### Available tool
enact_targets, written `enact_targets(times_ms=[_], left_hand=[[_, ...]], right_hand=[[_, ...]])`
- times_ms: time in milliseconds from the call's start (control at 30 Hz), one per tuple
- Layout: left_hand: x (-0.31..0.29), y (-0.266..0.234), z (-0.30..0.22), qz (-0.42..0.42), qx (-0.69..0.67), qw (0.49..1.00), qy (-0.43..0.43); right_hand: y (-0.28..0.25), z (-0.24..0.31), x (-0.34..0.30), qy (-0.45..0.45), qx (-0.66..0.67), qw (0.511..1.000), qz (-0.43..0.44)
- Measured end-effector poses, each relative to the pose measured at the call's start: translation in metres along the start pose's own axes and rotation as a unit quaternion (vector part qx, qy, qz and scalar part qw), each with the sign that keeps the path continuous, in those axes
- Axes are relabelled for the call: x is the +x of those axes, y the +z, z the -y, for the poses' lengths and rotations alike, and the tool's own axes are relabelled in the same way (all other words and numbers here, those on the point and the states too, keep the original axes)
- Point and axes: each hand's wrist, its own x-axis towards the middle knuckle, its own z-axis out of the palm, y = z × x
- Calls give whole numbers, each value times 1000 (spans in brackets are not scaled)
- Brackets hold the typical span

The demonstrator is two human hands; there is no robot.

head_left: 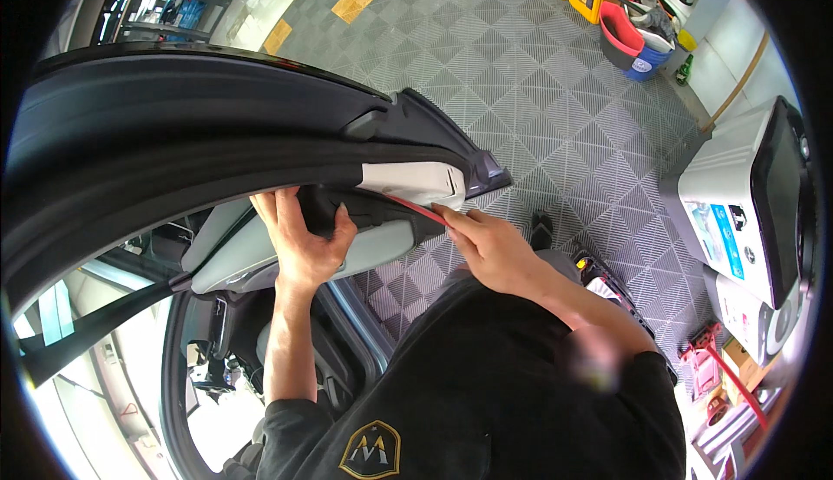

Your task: The person removes a black rubber seal from the car door frame, then uses a yellow tape roll and a metal tool to prepare and apply a small piece of tape. They later use a red plastic pry tool to adjust the door panel and trim.

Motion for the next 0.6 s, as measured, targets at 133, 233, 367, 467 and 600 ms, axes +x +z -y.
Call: enact_targets(times_ms=[133, 233, 367, 467, 600], left_hand=[[-1, 2, 1, -3, -11, 1000, -14], [1, 4, 2, -23, -19, 1000, -2], [-2, 3, 4, -27, -19, 999, -2], [1, 7, 1, -26, -35, 999, 5], [3, 4, 5, -42, -34, 998, 22]], right_hand=[[17, 15, -3, 28, -11, 999, -17], [34, 18, -8, 44, 14, 998, -35], [35, 22, -4, 26, 58, 997, -33], [39, 30, 7, -42, 57, 993, -95], [34, 36, 6, -23, 17, 997, -69]])
